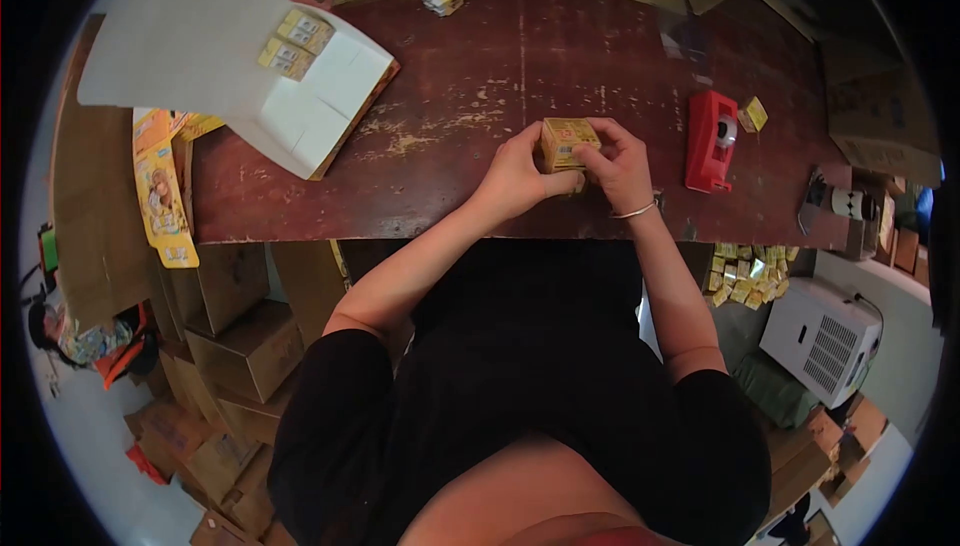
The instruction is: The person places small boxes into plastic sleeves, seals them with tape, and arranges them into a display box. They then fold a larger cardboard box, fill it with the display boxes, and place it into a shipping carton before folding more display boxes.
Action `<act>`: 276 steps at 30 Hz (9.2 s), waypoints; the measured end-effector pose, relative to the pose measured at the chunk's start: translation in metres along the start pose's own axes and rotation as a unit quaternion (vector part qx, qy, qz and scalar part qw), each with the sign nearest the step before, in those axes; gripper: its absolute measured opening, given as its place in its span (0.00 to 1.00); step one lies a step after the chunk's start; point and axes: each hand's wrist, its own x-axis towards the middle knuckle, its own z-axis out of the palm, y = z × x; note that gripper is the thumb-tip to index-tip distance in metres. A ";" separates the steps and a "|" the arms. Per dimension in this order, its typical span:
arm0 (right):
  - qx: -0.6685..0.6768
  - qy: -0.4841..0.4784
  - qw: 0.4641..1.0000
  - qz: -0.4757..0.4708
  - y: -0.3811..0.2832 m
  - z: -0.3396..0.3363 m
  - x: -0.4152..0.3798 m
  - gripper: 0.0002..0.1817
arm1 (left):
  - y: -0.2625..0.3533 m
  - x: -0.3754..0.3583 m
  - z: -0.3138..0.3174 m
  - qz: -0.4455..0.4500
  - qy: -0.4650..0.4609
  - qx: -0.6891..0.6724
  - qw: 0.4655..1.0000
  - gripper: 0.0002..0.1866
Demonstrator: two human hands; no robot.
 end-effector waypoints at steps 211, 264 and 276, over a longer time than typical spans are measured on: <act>0.055 0.009 0.994 -0.094 -0.024 -0.102 0.037 0.19 | 0.017 0.018 -0.017 -0.065 -0.023 -0.393 0.917 0.31; -0.573 -0.156 0.682 -0.427 -0.035 0.105 0.231 0.23 | -0.033 -0.081 -0.107 -0.074 -0.020 -0.615 0.785 0.28; -0.567 -0.252 0.770 -0.149 -0.017 -0.013 0.055 0.32 | -0.016 -0.032 -0.109 -0.029 -0.020 -0.327 0.945 0.25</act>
